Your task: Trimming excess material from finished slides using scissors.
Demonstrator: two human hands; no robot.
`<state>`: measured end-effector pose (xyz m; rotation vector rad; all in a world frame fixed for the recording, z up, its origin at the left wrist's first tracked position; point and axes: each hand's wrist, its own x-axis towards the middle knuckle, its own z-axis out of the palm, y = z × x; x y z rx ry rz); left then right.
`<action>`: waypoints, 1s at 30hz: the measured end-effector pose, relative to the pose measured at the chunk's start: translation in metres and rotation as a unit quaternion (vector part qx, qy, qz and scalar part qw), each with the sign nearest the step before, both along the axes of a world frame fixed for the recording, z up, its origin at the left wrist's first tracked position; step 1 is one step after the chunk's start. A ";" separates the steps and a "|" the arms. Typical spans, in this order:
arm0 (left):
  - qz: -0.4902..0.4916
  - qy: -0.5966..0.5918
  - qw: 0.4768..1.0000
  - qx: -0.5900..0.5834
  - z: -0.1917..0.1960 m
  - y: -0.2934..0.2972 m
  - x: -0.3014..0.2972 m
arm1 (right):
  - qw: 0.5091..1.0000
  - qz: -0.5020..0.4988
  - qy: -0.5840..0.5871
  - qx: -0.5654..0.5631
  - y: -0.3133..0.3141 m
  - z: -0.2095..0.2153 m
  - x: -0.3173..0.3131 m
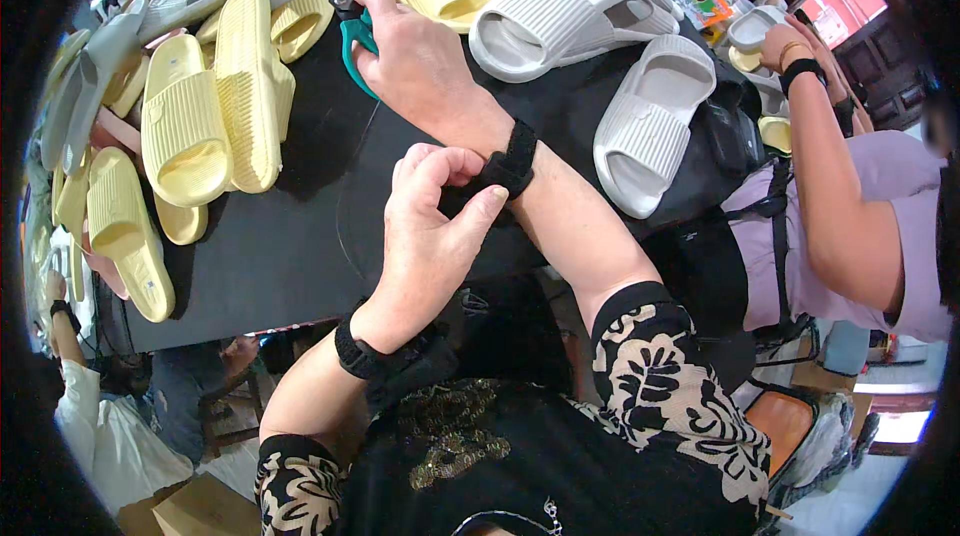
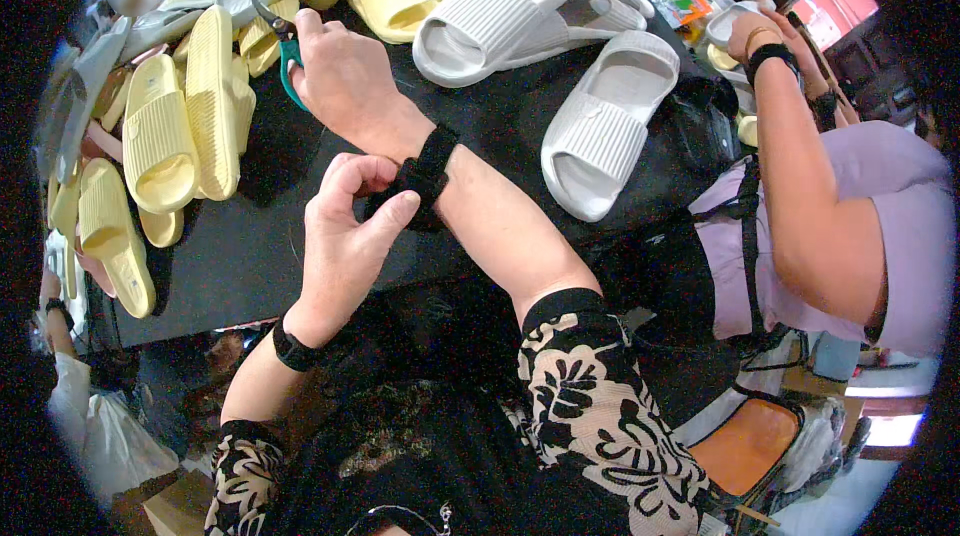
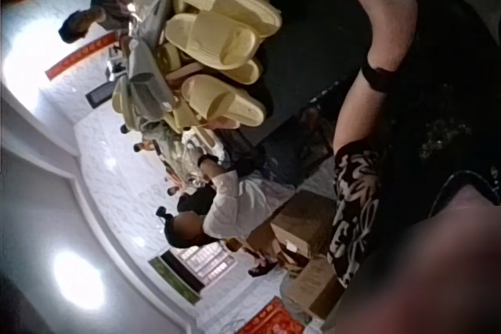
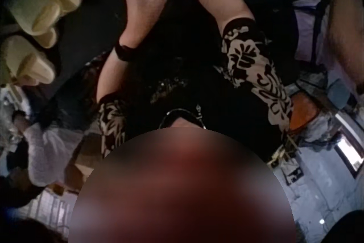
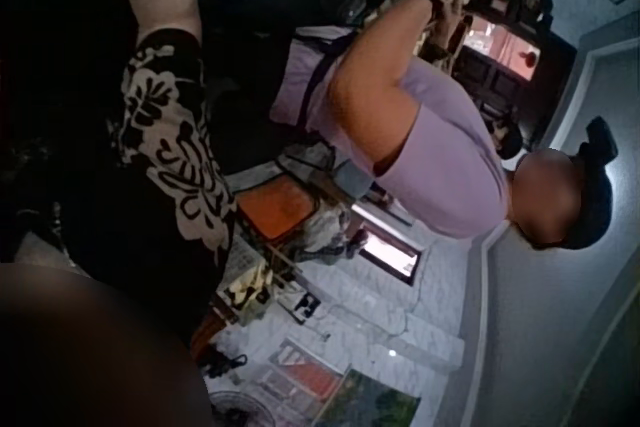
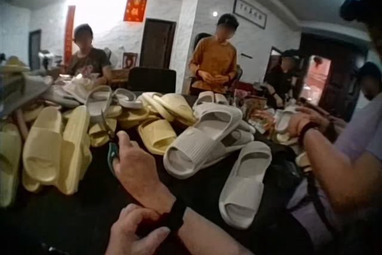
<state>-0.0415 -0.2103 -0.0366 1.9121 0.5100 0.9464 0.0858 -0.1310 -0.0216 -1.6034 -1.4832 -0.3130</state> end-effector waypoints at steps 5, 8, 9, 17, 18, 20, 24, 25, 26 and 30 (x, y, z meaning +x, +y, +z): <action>-0.007 -0.016 1.000 -0.003 -0.004 -0.002 0.000 | 0.990 -0.054 -0.132 -0.009 -0.002 -0.002 0.000; -0.005 -0.012 1.000 0.019 -0.005 -0.005 -0.002 | 0.992 -0.047 -0.116 -0.003 -0.003 -0.001 0.001; -0.003 -0.006 1.000 0.027 -0.003 -0.007 -0.002 | 0.992 -0.047 -0.115 -0.004 -0.003 -0.001 0.002; -0.008 0.005 0.996 0.089 0.001 -0.015 -0.006 | 0.999 0.015 0.051 -0.008 -0.001 0.002 0.004; -0.003 -0.007 0.997 0.081 0.001 -0.016 -0.006 | 0.999 0.015 0.052 -0.008 -0.001 0.001 0.003; 0.001 -0.020 0.997 0.073 -0.001 -0.017 -0.005 | 0.998 0.015 0.063 -0.008 0.000 0.000 0.002; -0.003 -0.021 0.996 0.084 -0.003 -0.015 -0.005 | 0.998 0.009 0.067 -0.001 0.003 -0.005 0.005; -0.004 -0.020 0.996 0.091 -0.004 -0.015 -0.004 | 0.997 0.014 0.079 0.004 0.004 -0.007 0.006; -0.003 -0.020 0.996 0.091 -0.004 -0.014 -0.004 | 0.996 0.018 0.091 0.010 0.005 -0.008 0.007; -0.003 0.000 0.995 0.097 -0.004 -0.011 -0.006 | 0.988 0.045 0.149 -0.007 0.009 -0.011 0.006</action>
